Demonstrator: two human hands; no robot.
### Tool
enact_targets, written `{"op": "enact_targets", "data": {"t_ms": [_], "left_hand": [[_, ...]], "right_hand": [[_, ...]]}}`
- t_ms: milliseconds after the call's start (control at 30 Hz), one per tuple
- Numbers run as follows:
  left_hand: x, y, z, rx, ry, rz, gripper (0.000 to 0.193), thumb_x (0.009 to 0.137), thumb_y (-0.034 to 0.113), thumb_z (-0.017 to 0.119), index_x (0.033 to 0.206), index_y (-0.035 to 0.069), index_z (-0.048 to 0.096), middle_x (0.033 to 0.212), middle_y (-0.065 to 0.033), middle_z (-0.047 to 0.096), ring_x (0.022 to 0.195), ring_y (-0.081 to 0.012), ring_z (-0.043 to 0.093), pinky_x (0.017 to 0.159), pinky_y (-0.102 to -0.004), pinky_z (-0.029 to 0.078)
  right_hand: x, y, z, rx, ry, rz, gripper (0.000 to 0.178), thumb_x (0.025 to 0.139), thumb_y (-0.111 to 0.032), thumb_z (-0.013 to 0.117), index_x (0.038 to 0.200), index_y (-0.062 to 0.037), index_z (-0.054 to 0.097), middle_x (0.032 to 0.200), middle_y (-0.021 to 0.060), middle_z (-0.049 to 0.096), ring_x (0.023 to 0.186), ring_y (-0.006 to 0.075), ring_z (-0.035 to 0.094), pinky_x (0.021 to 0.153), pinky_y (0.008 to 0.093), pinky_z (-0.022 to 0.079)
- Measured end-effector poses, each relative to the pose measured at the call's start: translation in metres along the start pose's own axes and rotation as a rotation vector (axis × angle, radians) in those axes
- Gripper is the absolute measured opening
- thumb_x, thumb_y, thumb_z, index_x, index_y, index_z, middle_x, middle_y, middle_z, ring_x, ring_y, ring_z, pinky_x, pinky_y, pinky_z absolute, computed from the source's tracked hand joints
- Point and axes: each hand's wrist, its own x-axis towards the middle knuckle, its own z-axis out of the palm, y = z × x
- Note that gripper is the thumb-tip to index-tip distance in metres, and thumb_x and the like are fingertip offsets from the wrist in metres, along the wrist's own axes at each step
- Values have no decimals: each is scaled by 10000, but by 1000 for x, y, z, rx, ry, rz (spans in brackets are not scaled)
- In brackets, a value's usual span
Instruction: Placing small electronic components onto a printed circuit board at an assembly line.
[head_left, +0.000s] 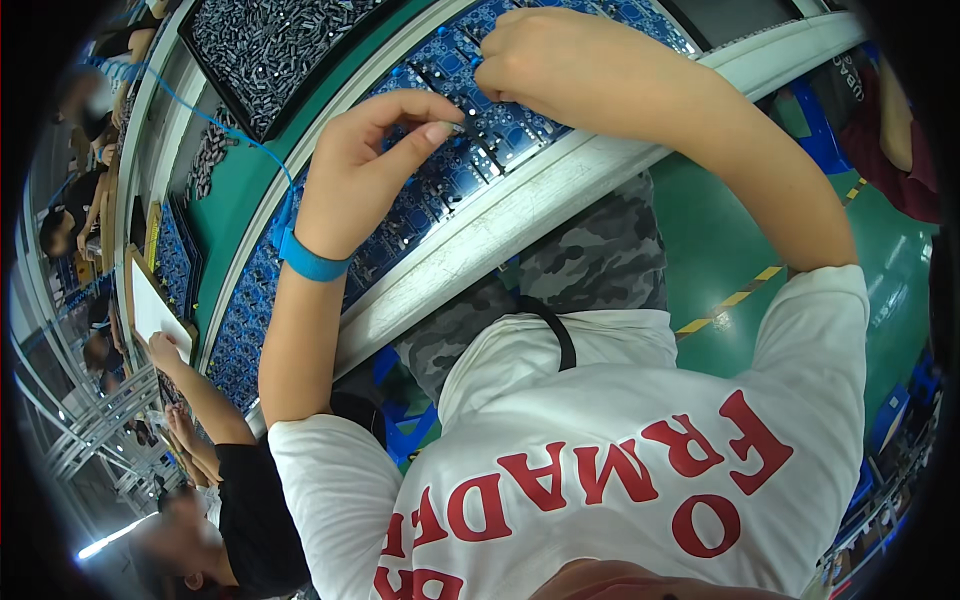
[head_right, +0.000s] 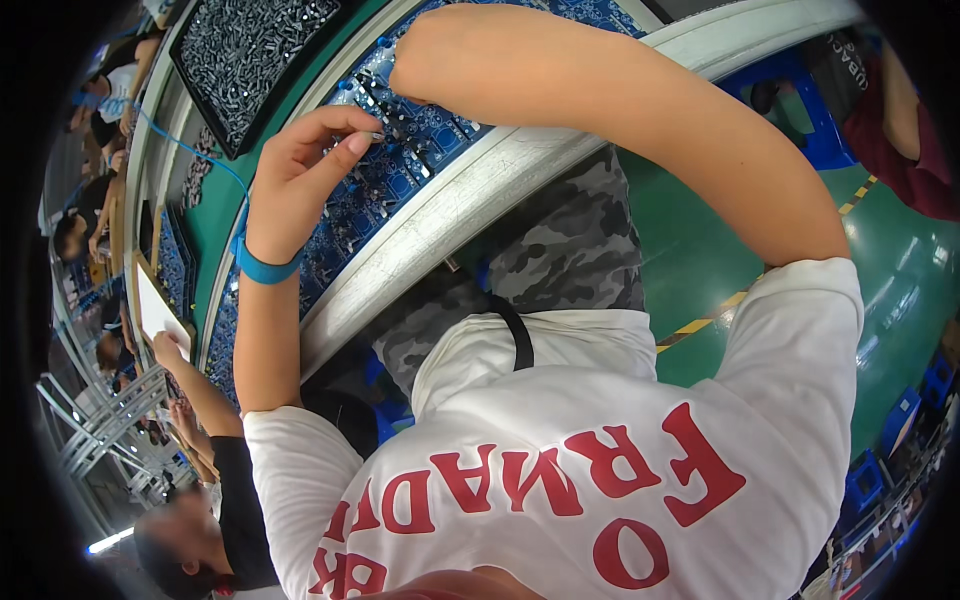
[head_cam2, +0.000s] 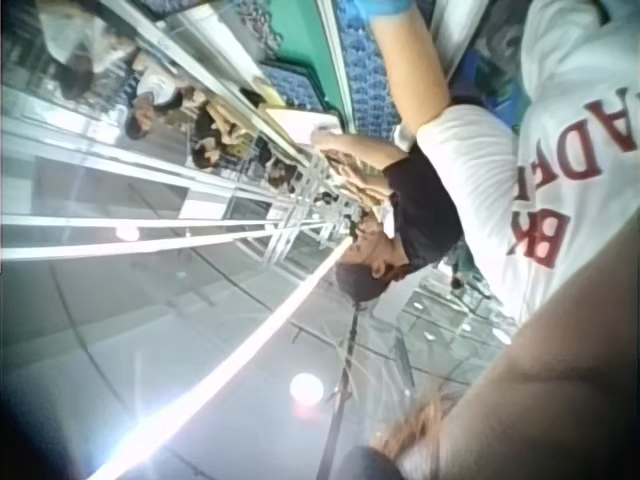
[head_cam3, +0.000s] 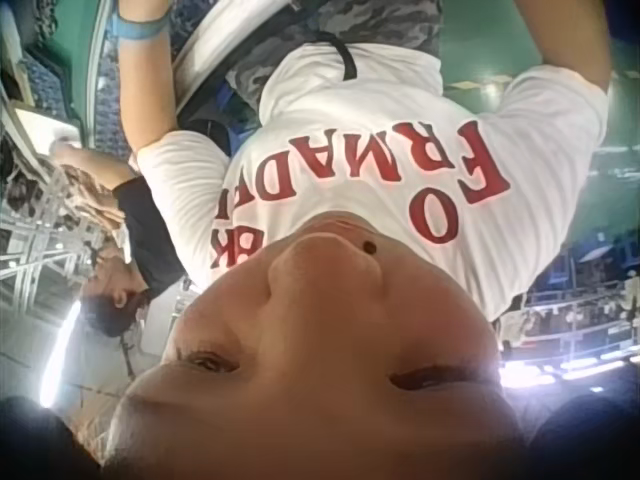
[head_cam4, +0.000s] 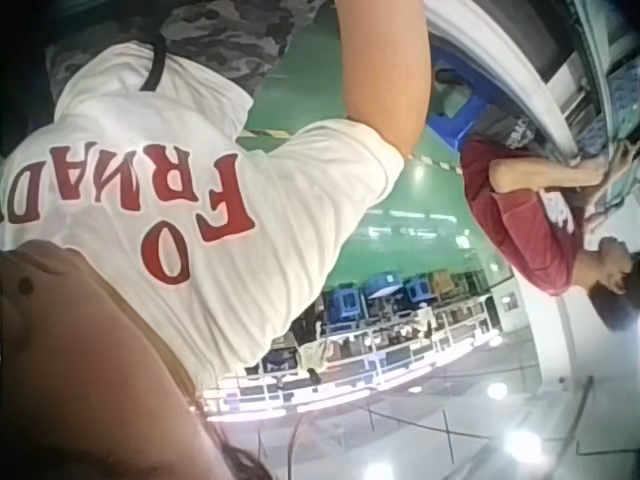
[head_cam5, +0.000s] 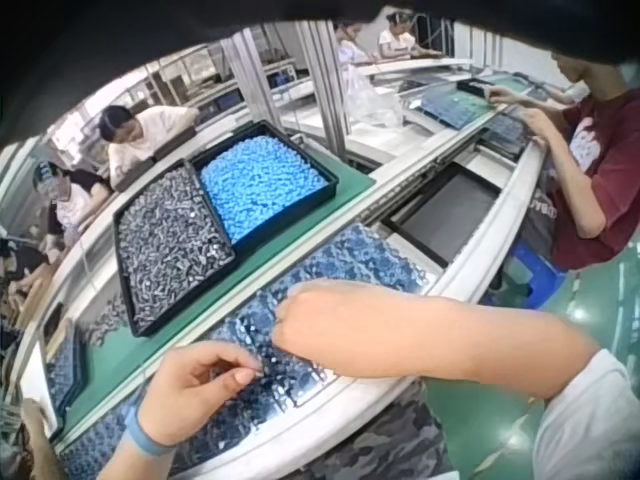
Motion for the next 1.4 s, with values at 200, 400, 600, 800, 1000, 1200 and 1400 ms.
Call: {"op": "enact_targets", "data": {"t_ms": [200,400,600,800,1000,1200,1400], "left_hand": [[-5,5,5,93,68,-68,86,945,71,706,1002,39,762,906,-23,726,927,-145,646,828,-275,507],[1,10,33,646,60,358,97,872,83,739,961,100,774,919,-13,688,938,-237,598,879,-371,423],[-7,2,40,781,79,408,117,838,94,755,944,144,769,949,12,648,980,-228,536,884,-399,331],[-3,3,43,827,94,469,122,835,100,759,947,149,765,942,16,651,973,-225,553,880,-404,336],[-4,7,44,992,122,566,88,844,124,752,927,150,755,945,23,650,962,-211,574,879,-419,340],[-4,18,43,1001,61,520,75,868,162,732,935,145,762,965,13,672,969,-226,600,892,-438,365],[59,-12,-42,894,396,496,127,909,254,716,944,160,794,971,-28,741,936,-287,671,795,-485,459]], "right_hand": [[11,-14,-38,166,-188,135,169,883,-122,635,886,29,712,858,216,701,886,401,690,819,450,550],[41,52,-37,58,258,328,255,914,-212,635,937,6,766,908,232,731,886,407,702,827,468,561],[89,105,-8,-87,295,404,269,872,-267,677,927,-25,782,935,219,740,889,408,704,841,478,564],[113,135,-2,-154,233,489,235,826,-276,710,890,-67,796,923,206,746,880,388,711,821,477,571],[108,146,4,59,419,451,211,802,-252,707,853,-67,795,881,194,746,860,366,717,808,464,577],[103,139,3,2,549,518,185,804,-229,728,850,-61,789,864,196,737,848,369,711,787,454,570],[78,141,-9,-175,599,290,152,846,-170,702,876,-39,772,854,204,721,845,390,694,783,472,549]]}}
